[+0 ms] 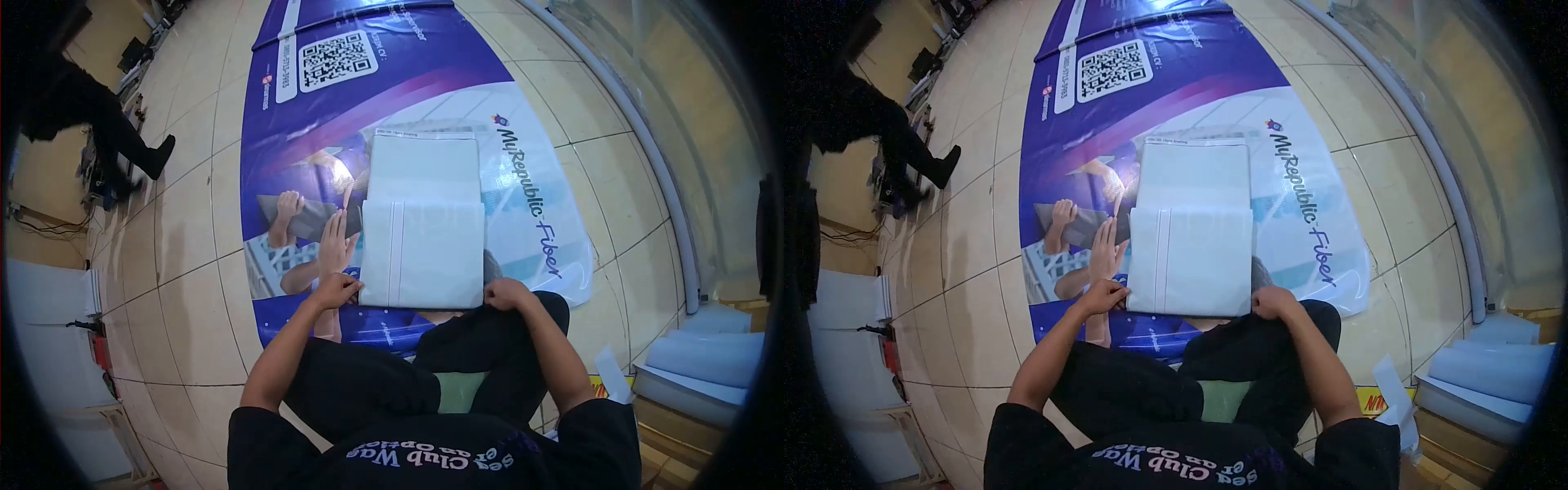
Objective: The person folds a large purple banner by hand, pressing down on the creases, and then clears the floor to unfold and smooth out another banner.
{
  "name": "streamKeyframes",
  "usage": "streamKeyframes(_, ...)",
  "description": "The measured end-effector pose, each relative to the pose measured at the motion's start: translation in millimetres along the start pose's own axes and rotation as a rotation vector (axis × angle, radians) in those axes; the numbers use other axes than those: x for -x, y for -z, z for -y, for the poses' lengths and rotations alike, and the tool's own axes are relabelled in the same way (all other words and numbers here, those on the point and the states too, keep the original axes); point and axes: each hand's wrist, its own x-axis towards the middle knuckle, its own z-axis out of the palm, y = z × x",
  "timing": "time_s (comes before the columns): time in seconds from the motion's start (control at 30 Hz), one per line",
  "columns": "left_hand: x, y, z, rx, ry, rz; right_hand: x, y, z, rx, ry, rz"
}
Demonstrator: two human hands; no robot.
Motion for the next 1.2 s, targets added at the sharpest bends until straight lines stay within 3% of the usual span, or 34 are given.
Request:
streamKeyframes(0.03, 1.9, 14.6, -16.4, -0.341, -0.022, 0.042, 10.0, 14.1, 6.6, 0.084, -0.041, 0.098)
streamKeyframes(0.07, -39.6, 22.3, -16.6, -0.598, -0.327, -0.398, 12.8, 24.3, 9.0, 0.167, -0.081, 0.197)
streamKeyframes(0.1, -76.5, 25.1, -12.6, -0.834, -0.631, -0.840, 9.7, 25.9, 7.0, 0.330, -0.009, -0.079)
streamKeyframes(0.13, -75.4, 41.2, -0.2, -1.077, -0.620, -0.630, 7.4, 27.4, 4.9, 0.489, 0.065, -0.351)
streamKeyframes(0.2, -71.5, 61.1, -6.1, -1.297, -0.602, -0.393, -1.7, 68.4, 24.8, 0.693, 0.246, -0.353)
streamKeyframes(0.3, -84.3, 73.4, -65.0, -1.042, -0.515, 0.167, -50.5, 80.7, 5.5, 0.766, 0.355, -0.222)
streamKeyframes(0.47, -103.1, 69.3, -68.0, -1.141, -0.521, 0.176, -86.6, 81.1, -17.9, 0.573, 0.463, -0.127)
streamKeyframes(0.57, -106.6, 66.1, -63.4, -1.139, -0.490, 0.122, -95.2, 80.2, -28.9, 0.451, 0.491, -0.179)
streamKeyframes(0.63, -114.0, 73.0, -57.0, -0.848, -0.639, 0.111, -100.1, 89.1, -37.8, 0.158, 0.571, -0.185)
streamKeyframes(0.67, -116.2, 75.5, -54.7, -0.847, -0.641, 0.114, -103.3, 91.5, -42.2, 0.158, 0.567, -0.185)
streamKeyframes(0.73, -125.4, 83.0, -53.4, -0.217, -0.485, 0.170, -119.8, 96.2, -54.9, -0.337, 0.467, -0.070)
streamKeyframes(0.8, -153.0, 84.9, -10.4, 0.247, -0.256, -0.087, -170.9, 76.2, -115.5, -1.560, 0.074, 0.424)
streamKeyframes(0.83, -164.6, 85.7, -17.0, 0.537, -0.123, -0.074, -158.8, 85.8, -94.9, -1.012, 0.170, -0.194)
streamKeyframes(0.87, -174.6, 82.7, -28.8, 0.823, 0.011, -0.056, -154.9, 94.4, -80.4, -1.171, 0.072, -0.153)
streamKeyframes(0.9, -182.2, 74.8, -27.9, 0.813, -0.005, -0.064, -155.4, 94.4, -67.7, -1.253, 0.047, -0.157)
streamKeyframes(0.93, -191.7, 64.8, -24.9, 0.787, 0.017, -0.239, -156.4, 91.4, -61.1, -1.334, 0.019, -0.161)
streamKeyframes(0.97, -195.1, 58.8, -28.9, 0.760, 0.037, -0.410, -165.1, 79.1, -67.2, -1.306, -0.070, -0.253)
streamKeyframes(1.0, -188.3, 54.3, -40.2, 0.754, 0.019, -0.407, -170.8, 60.2, -69.0, -1.160, 0.117, -0.473)
streamKeyframes(1.07, -168.3, 45.4, -57.0, 0.090, -0.033, -0.526, -148.7, 59.3, -47.5, -0.902, -0.017, -0.650)
streamKeyframes(1.1, -161.9, 43.9, -57.0, -0.038, -0.004, -0.525, -137.0, 62.2, -41.5, -0.905, -0.009, -0.671)
streamKeyframes(1.13, -158.7, 44.4, -54.0, -0.170, 0.024, -0.526, -129.2, 65.0, -38.5, -0.731, -0.138, -0.592)
streamKeyframes(1.2, -127.4, 46.2, -81.3, -0.344, 0.246, -0.234, -108.5, 64.3, -30.0, -0.435, -0.305, -0.450)
